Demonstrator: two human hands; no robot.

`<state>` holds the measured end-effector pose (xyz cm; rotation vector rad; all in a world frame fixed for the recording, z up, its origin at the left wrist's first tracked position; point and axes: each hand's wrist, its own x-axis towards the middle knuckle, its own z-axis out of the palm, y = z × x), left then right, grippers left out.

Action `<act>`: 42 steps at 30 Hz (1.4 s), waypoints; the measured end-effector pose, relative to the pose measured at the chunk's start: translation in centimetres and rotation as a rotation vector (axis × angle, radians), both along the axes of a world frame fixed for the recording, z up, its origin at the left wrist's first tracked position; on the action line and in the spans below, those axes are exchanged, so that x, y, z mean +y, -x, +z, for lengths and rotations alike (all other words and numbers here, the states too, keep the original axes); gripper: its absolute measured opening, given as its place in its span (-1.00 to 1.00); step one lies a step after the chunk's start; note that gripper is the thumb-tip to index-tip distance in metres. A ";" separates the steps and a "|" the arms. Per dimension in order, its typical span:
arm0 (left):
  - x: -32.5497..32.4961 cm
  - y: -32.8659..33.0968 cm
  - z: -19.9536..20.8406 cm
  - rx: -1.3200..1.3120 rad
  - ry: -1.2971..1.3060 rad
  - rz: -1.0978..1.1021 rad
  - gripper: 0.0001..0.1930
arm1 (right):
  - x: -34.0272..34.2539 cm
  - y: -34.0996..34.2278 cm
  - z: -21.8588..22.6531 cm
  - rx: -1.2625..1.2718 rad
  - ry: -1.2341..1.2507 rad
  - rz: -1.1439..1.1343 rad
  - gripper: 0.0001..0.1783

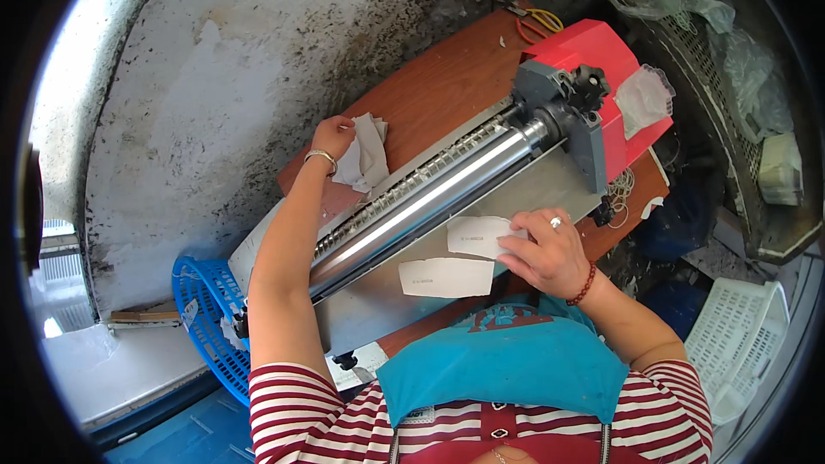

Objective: Applying adhesive to shoe upper components using a roller machine.

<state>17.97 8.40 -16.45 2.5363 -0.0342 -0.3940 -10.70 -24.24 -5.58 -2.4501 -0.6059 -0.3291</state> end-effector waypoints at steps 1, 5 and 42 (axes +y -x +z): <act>-0.2 0.4 0.3 0.002 0.073 -0.060 -0.74 | 0.5 -0.2 -0.1 -0.025 -0.003 0.003 -0.74; -5.6 3.7 4.8 0.156 0.300 -0.246 -0.74 | 0.8 -0.5 -1.1 -0.088 0.037 -0.018 -0.76; -7.1 5.9 7.9 0.320 0.397 -0.068 -0.83 | 1.2 0.5 -0.8 -0.139 0.062 -0.008 -0.77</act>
